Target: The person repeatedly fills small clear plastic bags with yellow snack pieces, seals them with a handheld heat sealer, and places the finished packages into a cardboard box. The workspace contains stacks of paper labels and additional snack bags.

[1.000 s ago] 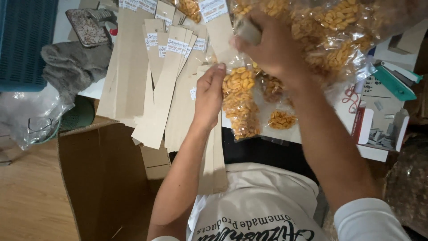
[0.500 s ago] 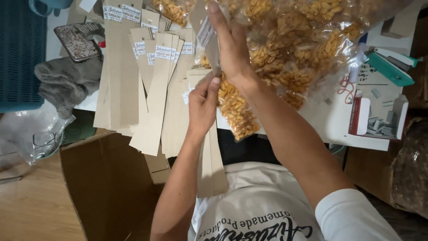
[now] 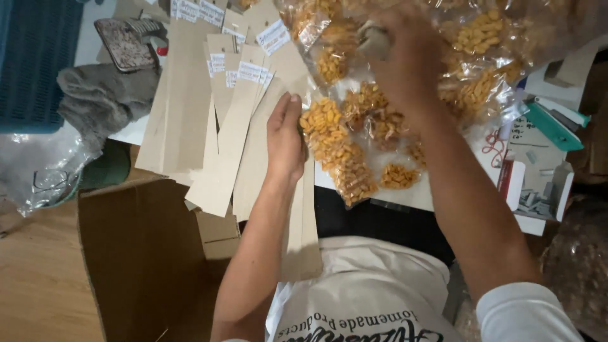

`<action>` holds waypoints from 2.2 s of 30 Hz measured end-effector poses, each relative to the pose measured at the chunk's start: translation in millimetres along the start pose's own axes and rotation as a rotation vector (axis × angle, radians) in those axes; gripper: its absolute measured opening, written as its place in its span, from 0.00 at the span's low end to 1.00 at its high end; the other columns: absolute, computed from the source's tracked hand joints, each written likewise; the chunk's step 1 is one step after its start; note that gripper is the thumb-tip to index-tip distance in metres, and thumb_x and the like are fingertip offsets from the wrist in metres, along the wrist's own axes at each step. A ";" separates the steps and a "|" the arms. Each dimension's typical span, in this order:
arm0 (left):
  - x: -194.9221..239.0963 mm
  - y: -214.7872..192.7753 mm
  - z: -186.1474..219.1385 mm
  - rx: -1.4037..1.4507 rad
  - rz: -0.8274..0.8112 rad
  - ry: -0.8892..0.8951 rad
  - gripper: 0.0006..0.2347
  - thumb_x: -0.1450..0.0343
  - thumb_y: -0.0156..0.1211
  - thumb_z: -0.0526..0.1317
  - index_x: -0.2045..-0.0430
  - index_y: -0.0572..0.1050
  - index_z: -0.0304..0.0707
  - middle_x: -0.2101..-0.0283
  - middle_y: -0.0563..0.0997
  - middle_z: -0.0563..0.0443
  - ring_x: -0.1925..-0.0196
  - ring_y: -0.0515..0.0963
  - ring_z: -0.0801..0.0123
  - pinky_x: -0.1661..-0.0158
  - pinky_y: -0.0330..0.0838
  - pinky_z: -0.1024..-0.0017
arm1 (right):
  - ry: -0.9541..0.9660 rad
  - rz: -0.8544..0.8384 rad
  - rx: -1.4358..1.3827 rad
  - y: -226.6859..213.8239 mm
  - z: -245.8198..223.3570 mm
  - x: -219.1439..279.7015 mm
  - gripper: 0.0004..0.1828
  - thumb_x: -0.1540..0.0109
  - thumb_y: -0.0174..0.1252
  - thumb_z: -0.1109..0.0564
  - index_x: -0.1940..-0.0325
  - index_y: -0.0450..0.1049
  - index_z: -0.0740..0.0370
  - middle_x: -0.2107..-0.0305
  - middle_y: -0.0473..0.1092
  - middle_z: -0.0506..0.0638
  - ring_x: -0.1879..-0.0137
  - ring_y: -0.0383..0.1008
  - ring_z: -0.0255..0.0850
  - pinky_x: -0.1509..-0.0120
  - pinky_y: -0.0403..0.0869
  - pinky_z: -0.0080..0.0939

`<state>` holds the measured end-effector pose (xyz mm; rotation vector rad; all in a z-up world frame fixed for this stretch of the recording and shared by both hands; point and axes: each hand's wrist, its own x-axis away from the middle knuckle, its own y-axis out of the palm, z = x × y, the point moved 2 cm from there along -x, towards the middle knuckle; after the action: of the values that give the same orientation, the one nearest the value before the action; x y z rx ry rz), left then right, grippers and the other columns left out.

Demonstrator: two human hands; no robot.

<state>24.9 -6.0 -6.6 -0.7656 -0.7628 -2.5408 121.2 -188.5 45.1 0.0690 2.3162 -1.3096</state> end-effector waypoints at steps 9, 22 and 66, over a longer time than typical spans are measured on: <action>-3.0 13.0 1.3 -0.063 -0.167 0.084 0.30 0.31 0.54 0.49 0.36 0.65 0.26 0.29 0.65 0.43 0.26 0.62 0.64 0.28 0.51 0.71 | -0.118 -0.554 -0.732 -5.7 -4.6 -3.3 0.03 0.31 0.62 0.64 0.55 0.74 0.63 0.59 0.75 0.54 0.54 0.79 0.42 0.47 0.78 0.38; -4.4 20.0 -6.0 -0.329 -0.246 0.382 0.17 0.27 0.54 0.48 0.58 0.81 0.32 0.49 0.83 0.42 0.40 0.77 0.60 0.36 0.65 0.63 | 0.343 -0.407 -0.469 -9.3 -27.0 1.5 0.14 0.30 0.68 0.48 0.63 0.71 0.51 0.73 0.66 0.42 0.72 0.61 0.29 0.71 0.65 0.32; -13.4 8.0 3.6 0.136 -0.084 0.008 0.33 0.32 0.58 0.42 0.29 0.57 0.33 0.39 0.74 0.39 0.41 0.76 0.60 0.41 0.71 0.67 | -0.197 -0.277 -0.495 -7.9 13.9 3.6 0.15 0.32 0.69 0.59 0.45 0.73 0.63 0.49 0.72 0.55 0.47 0.78 0.45 0.48 0.81 0.36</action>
<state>40.6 -7.6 -9.0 -0.6916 -0.9734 -2.5319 121.2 -204.9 43.8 -0.5320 2.4625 -0.7775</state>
